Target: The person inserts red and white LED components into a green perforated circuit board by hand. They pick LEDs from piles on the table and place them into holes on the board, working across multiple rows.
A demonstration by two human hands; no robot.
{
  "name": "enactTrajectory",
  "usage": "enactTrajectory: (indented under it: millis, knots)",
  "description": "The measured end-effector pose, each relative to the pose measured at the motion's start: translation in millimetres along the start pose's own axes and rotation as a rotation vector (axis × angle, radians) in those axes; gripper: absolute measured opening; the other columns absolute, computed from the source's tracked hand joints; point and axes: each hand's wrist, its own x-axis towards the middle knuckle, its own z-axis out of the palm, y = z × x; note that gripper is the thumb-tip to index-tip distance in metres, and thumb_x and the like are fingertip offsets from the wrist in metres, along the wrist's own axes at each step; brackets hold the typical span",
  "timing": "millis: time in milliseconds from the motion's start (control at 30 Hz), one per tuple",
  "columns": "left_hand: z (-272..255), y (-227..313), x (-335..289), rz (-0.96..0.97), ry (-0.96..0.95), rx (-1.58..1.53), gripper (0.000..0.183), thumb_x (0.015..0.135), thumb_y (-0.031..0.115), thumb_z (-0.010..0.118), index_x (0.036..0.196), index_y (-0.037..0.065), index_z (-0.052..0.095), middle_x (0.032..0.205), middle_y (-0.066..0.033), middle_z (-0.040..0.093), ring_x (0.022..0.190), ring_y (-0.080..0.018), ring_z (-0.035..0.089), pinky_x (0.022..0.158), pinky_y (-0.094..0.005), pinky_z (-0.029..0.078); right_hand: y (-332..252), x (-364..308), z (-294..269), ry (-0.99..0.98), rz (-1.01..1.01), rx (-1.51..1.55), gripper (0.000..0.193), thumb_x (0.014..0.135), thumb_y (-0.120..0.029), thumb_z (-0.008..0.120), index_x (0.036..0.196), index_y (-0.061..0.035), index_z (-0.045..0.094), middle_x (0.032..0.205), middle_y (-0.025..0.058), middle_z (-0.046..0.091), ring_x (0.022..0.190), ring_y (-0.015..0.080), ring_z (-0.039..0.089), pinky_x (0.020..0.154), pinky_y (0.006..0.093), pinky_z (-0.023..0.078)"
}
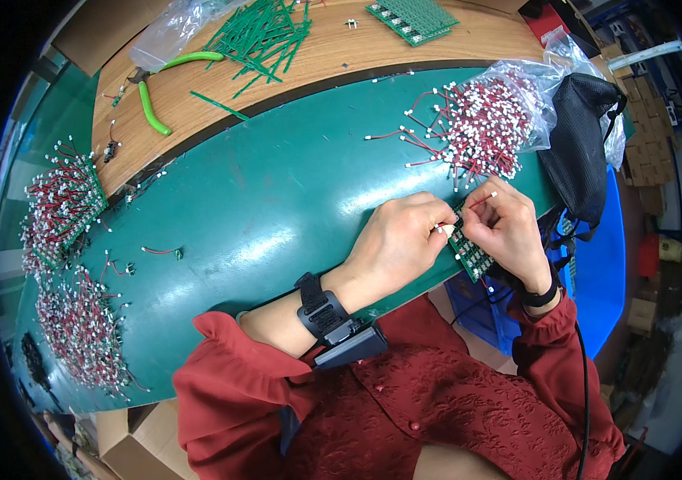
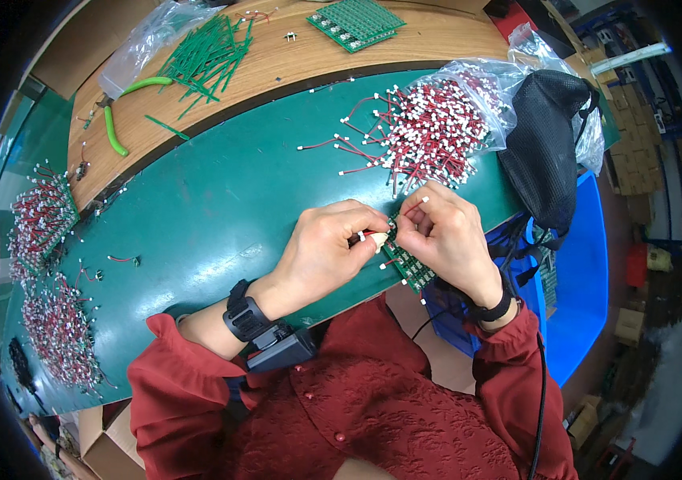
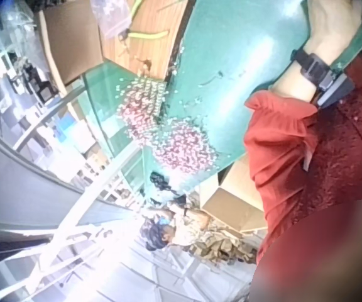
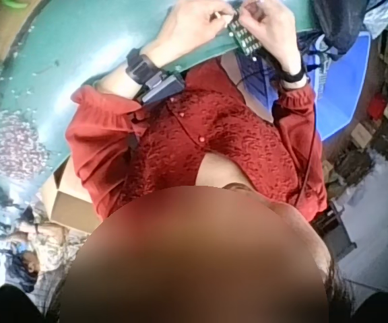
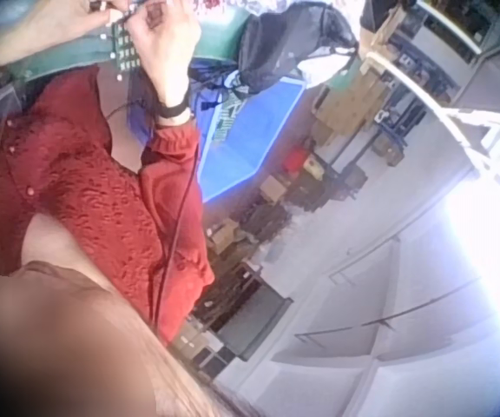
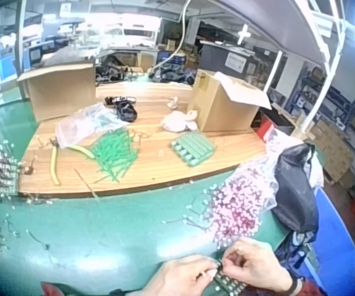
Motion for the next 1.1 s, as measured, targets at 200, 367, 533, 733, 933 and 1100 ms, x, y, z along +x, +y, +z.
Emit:
enactTrajectory:
  millis: [200, 367, 533, 733, 933, 1100]
  knots:
    - [-1, 0, 0, 0.009, -0.020, -0.001, 0.014, 0.078, -0.002, 0.064, 0.091, 0.001, 0.068, 0.090, -0.0129, 0.069, 0.078, -0.0262, 0.068, 0.069, -0.0332, 0.055, -4, -1, -2, -0.004, -0.149, -0.106, 0.016, 0.074, 0.004, 0.068, 0.081, -0.0033, 0.056, 0.074, 0.0074, 0.054, 0.055, 0.0212, 0.060, 0.050, 0.0327, 0.049]
    - [0, 0, 1, 0.031, 0.011, 0.000, 0.013, 0.077, -0.002, 0.064, 0.090, 0.001, 0.068, 0.087, -0.0124, 0.068, 0.076, -0.0267, 0.068, 0.067, -0.0335, 0.054, -14, 4, -6, -0.037, -0.255, -0.265, 0.018, 0.073, 0.007, 0.067, 0.086, -0.0018, 0.057, 0.079, 0.0101, 0.056, 0.060, 0.0262, 0.061, 0.051, 0.0353, 0.049]
    - [-2, 1, 1, 0.035, 0.006, 0.062, 0.015, 0.074, -0.004, 0.064, 0.088, 0.000, 0.067, 0.084, -0.0112, 0.068, 0.071, -0.0256, 0.066, 0.062, -0.0321, 0.051, -31, 2, -1, -0.243, -0.329, -0.627, 0.011, 0.074, -0.005, 0.060, 0.079, -0.0016, 0.050, 0.079, 0.0125, 0.047, 0.067, 0.0248, 0.061, 0.054, 0.0365, 0.051]
    - [-3, 8, 2, -0.037, -0.015, 0.055, 0.012, 0.077, 0.000, 0.067, 0.089, 0.001, 0.069, 0.084, -0.0094, 0.069, 0.068, -0.0190, 0.065, 0.061, -0.0288, 0.051, -18, 2, -10, -0.217, -0.271, -0.400, 0.010, 0.078, -0.006, 0.060, 0.084, -0.0018, 0.052, 0.083, 0.0120, 0.049, 0.069, 0.0291, 0.062, 0.057, 0.0411, 0.050]
    - [-5, 5, 1, -0.079, -0.051, -0.002, 0.012, 0.079, 0.001, 0.066, 0.091, 0.002, 0.070, 0.091, -0.0084, 0.070, 0.078, -0.0174, 0.066, 0.067, -0.0285, 0.052, 28, -1, -45, 0.209, -0.016, -0.186, 0.009, 0.079, -0.002, 0.069, 0.088, -0.0028, 0.065, 0.083, 0.0095, 0.065, 0.072, 0.0236, 0.066, 0.062, 0.0340, 0.052]
    - [-4, 5, 1, -0.065, -0.048, -0.007, 0.010, 0.079, 0.002, 0.064, 0.089, 0.002, 0.067, 0.088, -0.0098, 0.067, 0.075, -0.0229, 0.065, 0.065, -0.0319, 0.051, 57, 4, -41, 0.249, 0.052, -0.195, 0.012, 0.078, -0.001, 0.069, 0.090, -0.0025, 0.065, 0.081, 0.0100, 0.065, 0.069, 0.0209, 0.067, 0.061, 0.0328, 0.052]
